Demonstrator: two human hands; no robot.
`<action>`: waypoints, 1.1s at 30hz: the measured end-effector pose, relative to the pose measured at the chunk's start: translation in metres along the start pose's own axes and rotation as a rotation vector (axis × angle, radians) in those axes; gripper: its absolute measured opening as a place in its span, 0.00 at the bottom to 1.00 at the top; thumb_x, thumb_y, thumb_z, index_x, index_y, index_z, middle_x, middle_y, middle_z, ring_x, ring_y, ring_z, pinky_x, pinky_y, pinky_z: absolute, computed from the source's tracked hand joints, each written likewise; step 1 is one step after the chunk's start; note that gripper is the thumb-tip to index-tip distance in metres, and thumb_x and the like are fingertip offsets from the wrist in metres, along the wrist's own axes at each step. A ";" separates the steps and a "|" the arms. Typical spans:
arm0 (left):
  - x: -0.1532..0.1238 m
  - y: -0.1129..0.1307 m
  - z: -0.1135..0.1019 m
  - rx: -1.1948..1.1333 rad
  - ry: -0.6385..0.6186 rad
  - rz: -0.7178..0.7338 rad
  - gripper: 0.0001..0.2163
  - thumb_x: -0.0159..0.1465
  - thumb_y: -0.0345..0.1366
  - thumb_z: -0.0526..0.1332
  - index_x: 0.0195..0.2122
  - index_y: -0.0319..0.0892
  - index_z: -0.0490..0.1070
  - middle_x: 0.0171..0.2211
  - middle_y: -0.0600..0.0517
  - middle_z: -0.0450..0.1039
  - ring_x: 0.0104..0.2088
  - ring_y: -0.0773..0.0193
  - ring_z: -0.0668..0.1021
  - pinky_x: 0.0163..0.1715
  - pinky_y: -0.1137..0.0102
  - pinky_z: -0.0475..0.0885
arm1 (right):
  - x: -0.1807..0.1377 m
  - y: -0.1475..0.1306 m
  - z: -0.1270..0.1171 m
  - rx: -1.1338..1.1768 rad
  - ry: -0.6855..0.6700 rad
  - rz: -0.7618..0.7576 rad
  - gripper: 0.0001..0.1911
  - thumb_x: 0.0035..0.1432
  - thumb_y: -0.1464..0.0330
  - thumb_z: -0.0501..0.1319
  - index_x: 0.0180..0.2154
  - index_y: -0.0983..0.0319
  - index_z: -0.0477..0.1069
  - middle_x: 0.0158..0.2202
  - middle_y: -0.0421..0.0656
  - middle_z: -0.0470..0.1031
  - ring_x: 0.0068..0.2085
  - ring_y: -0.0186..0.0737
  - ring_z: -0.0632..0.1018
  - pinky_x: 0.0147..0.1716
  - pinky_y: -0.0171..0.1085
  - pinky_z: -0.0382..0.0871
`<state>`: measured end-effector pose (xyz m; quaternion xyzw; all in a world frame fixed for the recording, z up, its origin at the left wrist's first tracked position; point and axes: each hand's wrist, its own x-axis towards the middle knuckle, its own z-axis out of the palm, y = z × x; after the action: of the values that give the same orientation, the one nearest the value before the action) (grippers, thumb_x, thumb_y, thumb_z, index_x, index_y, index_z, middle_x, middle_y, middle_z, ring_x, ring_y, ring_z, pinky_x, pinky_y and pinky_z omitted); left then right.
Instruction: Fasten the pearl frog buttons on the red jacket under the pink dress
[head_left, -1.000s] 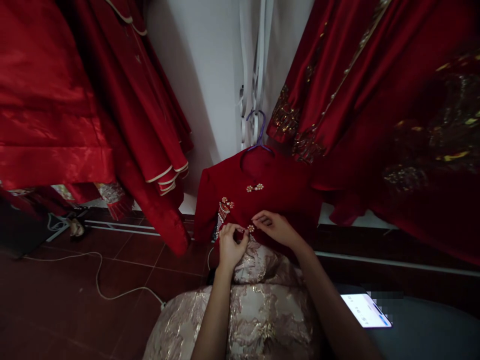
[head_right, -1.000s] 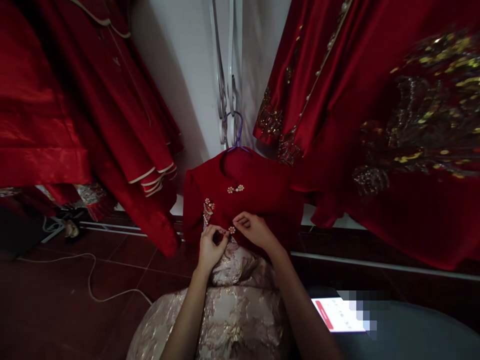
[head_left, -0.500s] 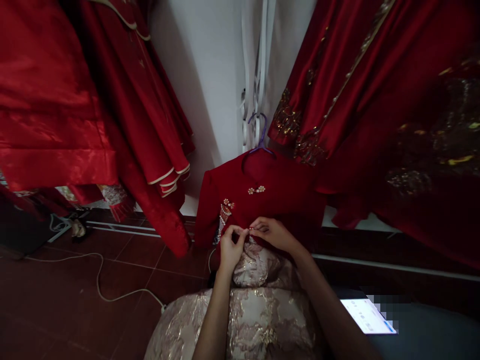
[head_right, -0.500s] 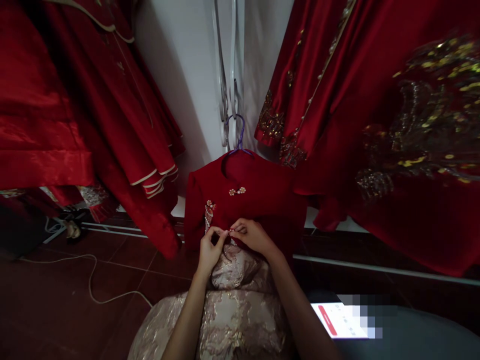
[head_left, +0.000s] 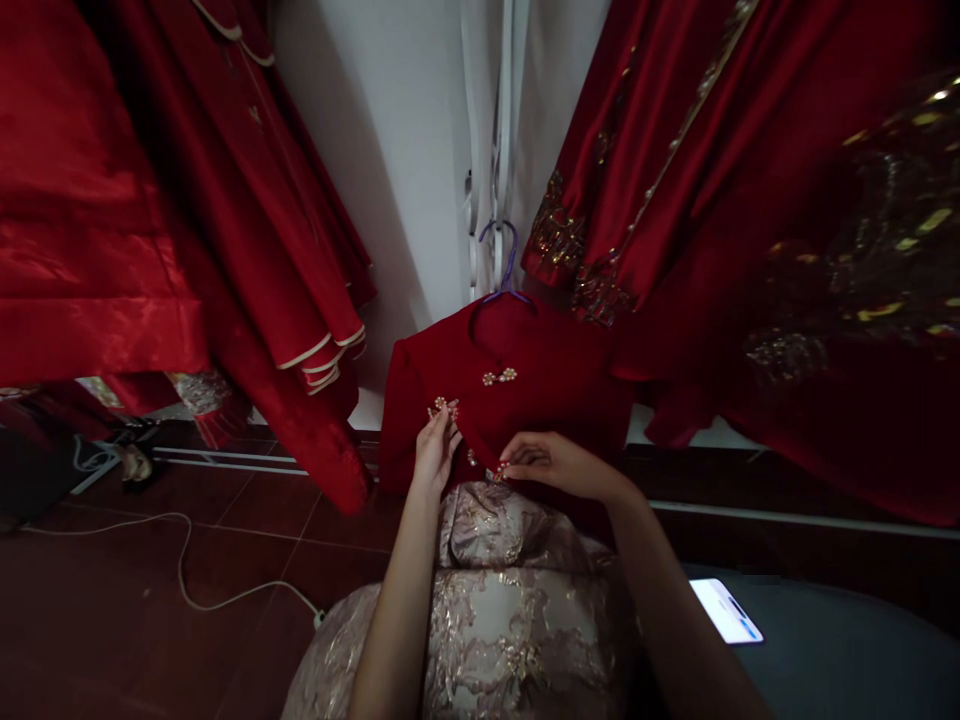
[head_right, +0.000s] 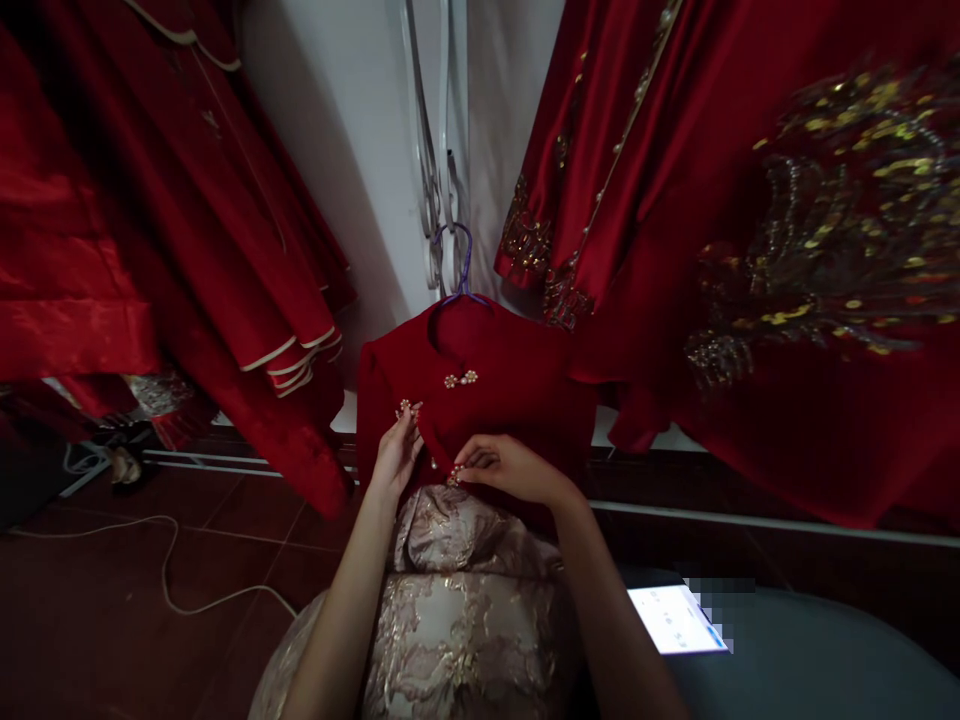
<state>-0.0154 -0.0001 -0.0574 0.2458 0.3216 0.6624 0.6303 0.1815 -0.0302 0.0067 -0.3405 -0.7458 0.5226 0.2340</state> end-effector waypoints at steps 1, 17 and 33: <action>0.001 -0.001 -0.001 0.030 -0.002 0.001 0.15 0.54 0.40 0.64 0.41 0.39 0.73 0.42 0.46 0.74 0.36 0.69 0.77 0.41 0.73 0.69 | 0.000 0.000 0.000 -0.003 -0.001 0.003 0.17 0.48 0.58 0.62 0.36 0.63 0.69 0.35 0.44 0.75 0.36 0.37 0.75 0.41 0.40 0.67; 0.002 0.034 0.052 1.119 -0.145 0.563 0.13 0.58 0.45 0.58 0.35 0.42 0.74 0.30 0.51 0.72 0.29 0.68 0.72 0.32 0.72 0.67 | -0.014 0.001 -0.007 0.010 -0.220 0.093 0.16 0.47 0.59 0.64 0.35 0.63 0.70 0.33 0.43 0.77 0.35 0.38 0.76 0.36 0.36 0.68; 0.026 0.060 0.089 1.871 -0.583 1.080 0.10 0.65 0.36 0.47 0.39 0.40 0.66 0.39 0.44 0.67 0.45 0.56 0.66 0.53 0.55 0.55 | -0.023 -0.010 -0.011 -0.136 -0.049 0.042 0.13 0.51 0.58 0.60 0.34 0.61 0.70 0.31 0.42 0.75 0.33 0.36 0.75 0.33 0.36 0.68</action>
<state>0.0067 0.0365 0.0447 0.8763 0.3842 0.2637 -0.1218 0.2012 -0.0430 0.0201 -0.3582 -0.7778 0.4838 0.1807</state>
